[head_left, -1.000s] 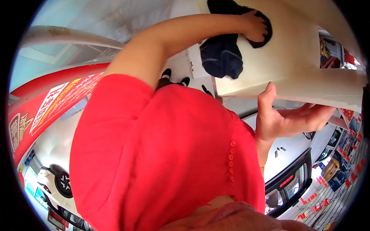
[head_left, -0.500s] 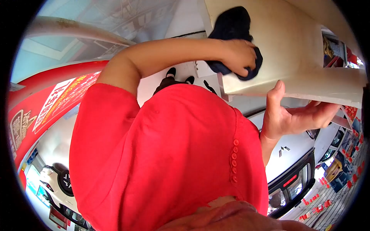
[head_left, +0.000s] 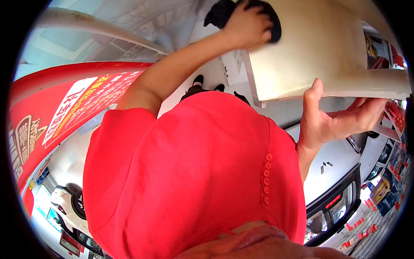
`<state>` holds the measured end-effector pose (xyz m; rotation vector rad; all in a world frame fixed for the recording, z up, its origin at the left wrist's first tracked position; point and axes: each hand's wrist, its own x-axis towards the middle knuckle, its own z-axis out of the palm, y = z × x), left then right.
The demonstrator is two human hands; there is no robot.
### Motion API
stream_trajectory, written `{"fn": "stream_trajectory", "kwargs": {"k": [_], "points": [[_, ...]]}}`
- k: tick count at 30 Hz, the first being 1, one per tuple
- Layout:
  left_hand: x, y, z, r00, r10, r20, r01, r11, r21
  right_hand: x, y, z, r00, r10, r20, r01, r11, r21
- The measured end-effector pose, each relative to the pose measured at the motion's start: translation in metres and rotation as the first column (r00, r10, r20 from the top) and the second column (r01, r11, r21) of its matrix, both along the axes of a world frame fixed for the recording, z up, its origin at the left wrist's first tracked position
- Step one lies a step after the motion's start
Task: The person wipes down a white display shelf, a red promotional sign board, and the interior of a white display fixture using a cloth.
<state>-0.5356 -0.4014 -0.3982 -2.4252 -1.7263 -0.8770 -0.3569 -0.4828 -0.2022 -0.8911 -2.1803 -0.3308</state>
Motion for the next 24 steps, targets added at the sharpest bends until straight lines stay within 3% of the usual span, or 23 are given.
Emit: {"fn": "stream_trajectory", "kwargs": {"k": [1,3,7,10,13,14,15,17,19,20,21,23,24], "points": [[0.008,-0.016,-0.003,0.997,-0.063,0.034,0.061,0.997,0.051,0.001,-0.002,-0.001,1.000,-0.006,0.009,0.006,1.000,-0.012],[0.021,-0.047,0.005,0.972,-0.233,0.014,0.233,0.965,-0.119,-0.002,-0.006,-0.002,0.997,-0.070,0.016,0.070,0.997,0.038],[0.030,-0.088,-0.009,0.767,-0.595,0.242,0.612,0.791,0.004,-0.010,-0.009,-0.003,0.990,-0.142,-0.001,0.141,0.981,0.132],[0.017,-0.085,-0.017,0.744,-0.629,0.227,0.646,0.763,-0.004,-0.007,0.000,-0.002,0.998,-0.001,-0.069,0.007,0.996,0.090],[-0.012,-0.060,-0.022,0.897,-0.414,0.158,0.421,0.907,-0.013,-0.006,0.003,-0.003,0.998,-0.054,-0.021,0.055,0.995,0.083],[-0.019,-0.052,-0.026,0.930,-0.313,0.192,0.305,0.950,0.073,-0.004,0.008,-0.006,0.998,0.019,-0.063,-0.013,0.995,0.094],[-0.024,-0.046,-0.028,0.949,-0.210,0.234,0.177,0.972,0.153,-0.004,0.009,-0.007,0.996,0.035,-0.078,-0.027,0.995,0.093],[-0.025,-0.041,-0.028,0.947,-0.141,0.288,0.122,0.989,0.085,-0.003,0.008,-0.008,0.992,0.066,-0.107,-0.056,0.994,0.091],[-0.019,-0.046,-0.002,0.704,0.121,0.700,-0.029,0.989,-0.142,-0.003,0.007,-0.008,0.993,0.053,-0.102,-0.043,0.994,0.103],[-0.021,-0.052,0.017,0.587,0.202,0.784,-0.028,0.973,-0.230,-0.003,0.007,-0.008,0.994,0.047,-0.102,-0.035,0.993,0.110],[-0.026,-0.051,0.026,0.590,0.202,0.782,-0.027,0.973,-0.231,-0.002,0.006,-0.009,0.994,0.039,-0.103,-0.027,0.993,0.116],[-0.036,-0.052,0.039,0.275,0.229,0.934,-0.001,0.971,-0.238,-0.007,0.000,-0.009,0.993,0.030,-0.111,-0.016,0.992,0.123],[-0.045,-0.055,0.041,0.503,0.241,0.830,-0.190,0.968,-0.166,-0.013,-0.008,-0.007,0.995,-0.083,-0.059,0.090,0.988,0.128]]}}
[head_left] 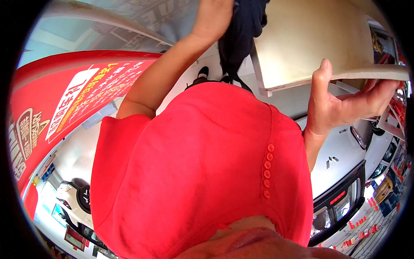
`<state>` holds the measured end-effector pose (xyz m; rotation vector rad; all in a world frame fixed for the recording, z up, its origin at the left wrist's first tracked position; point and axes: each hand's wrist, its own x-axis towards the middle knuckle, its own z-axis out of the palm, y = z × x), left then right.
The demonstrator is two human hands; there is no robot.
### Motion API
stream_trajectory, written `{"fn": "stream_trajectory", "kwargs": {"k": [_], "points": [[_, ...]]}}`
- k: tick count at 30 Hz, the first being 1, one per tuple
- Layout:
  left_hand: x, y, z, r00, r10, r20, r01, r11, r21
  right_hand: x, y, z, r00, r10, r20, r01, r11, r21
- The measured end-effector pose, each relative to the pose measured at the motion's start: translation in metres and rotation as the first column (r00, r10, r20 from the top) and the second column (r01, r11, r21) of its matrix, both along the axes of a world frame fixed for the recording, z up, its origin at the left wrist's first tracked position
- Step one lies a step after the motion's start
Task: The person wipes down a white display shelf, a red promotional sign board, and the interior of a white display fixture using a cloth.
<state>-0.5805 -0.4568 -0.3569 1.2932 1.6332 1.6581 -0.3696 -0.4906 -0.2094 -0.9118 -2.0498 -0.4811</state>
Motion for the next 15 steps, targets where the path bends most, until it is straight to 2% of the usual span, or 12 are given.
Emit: {"fn": "stream_trajectory", "kwargs": {"k": [1,2,3,4,5,6,8,10,12,13,14,15], "points": [[-0.009,-0.004,0.003,0.949,0.138,-0.284,-0.124,0.990,0.066,0.001,-0.004,0.002,0.998,-0.055,0.022,0.055,0.998,0.004],[-0.014,-0.015,0.044,0.985,-0.134,0.106,0.130,0.991,0.041,0.002,-0.007,0.003,0.993,-0.111,0.046,0.110,0.994,0.010],[-0.019,-0.028,0.075,0.972,-0.207,0.112,0.202,0.978,0.049,0.011,-0.007,0.004,0.999,0.039,-0.031,-0.039,0.999,-0.020],[-0.016,-0.024,0.073,0.891,-0.248,0.380,0.180,0.962,0.206,0.015,-0.007,0.001,0.982,0.165,-0.096,-0.166,0.986,-0.010],[-0.012,-0.020,0.072,0.732,-0.314,0.604,0.111,0.931,0.349,0.020,-0.007,-0.001,0.944,0.292,-0.152,-0.294,0.956,0.006],[-0.014,-0.022,0.079,0.737,-0.312,0.599,0.106,0.929,0.354,0.024,-0.008,-0.004,0.889,0.412,-0.197,-0.415,0.909,0.029],[-0.017,-0.029,0.103,0.595,-0.454,0.664,0.118,0.866,0.487,0.023,-0.027,0.007,0.822,0.550,-0.150,-0.570,0.785,-0.242],[-0.017,-0.033,0.124,0.612,-0.454,0.648,0.072,0.847,0.527,-0.001,-0.042,0.007,0.826,0.530,-0.190,-0.536,0.637,-0.554],[-0.025,-0.034,0.129,0.641,-0.463,0.612,0.059,0.825,0.563,-0.024,-0.044,-0.002,0.870,0.420,-0.257,-0.457,0.494,-0.740],[-0.030,-0.035,0.132,0.655,-0.467,0.594,0.053,0.813,0.580,-0.032,-0.041,-0.008,0.898,0.337,-0.281,-0.413,0.432,-0.802],[-0.031,-0.036,0.137,0.599,-0.512,0.616,0.051,0.792,0.609,-0.035,-0.036,-0.016,0.897,0.302,-0.323,-0.427,0.406,-0.808],[-0.033,-0.036,0.140,0.606,-0.516,0.606,0.048,0.784,0.619,-0.037,-0.031,-0.029,0.894,0.265,-0.362,-0.442,0.378,-0.813]]}}
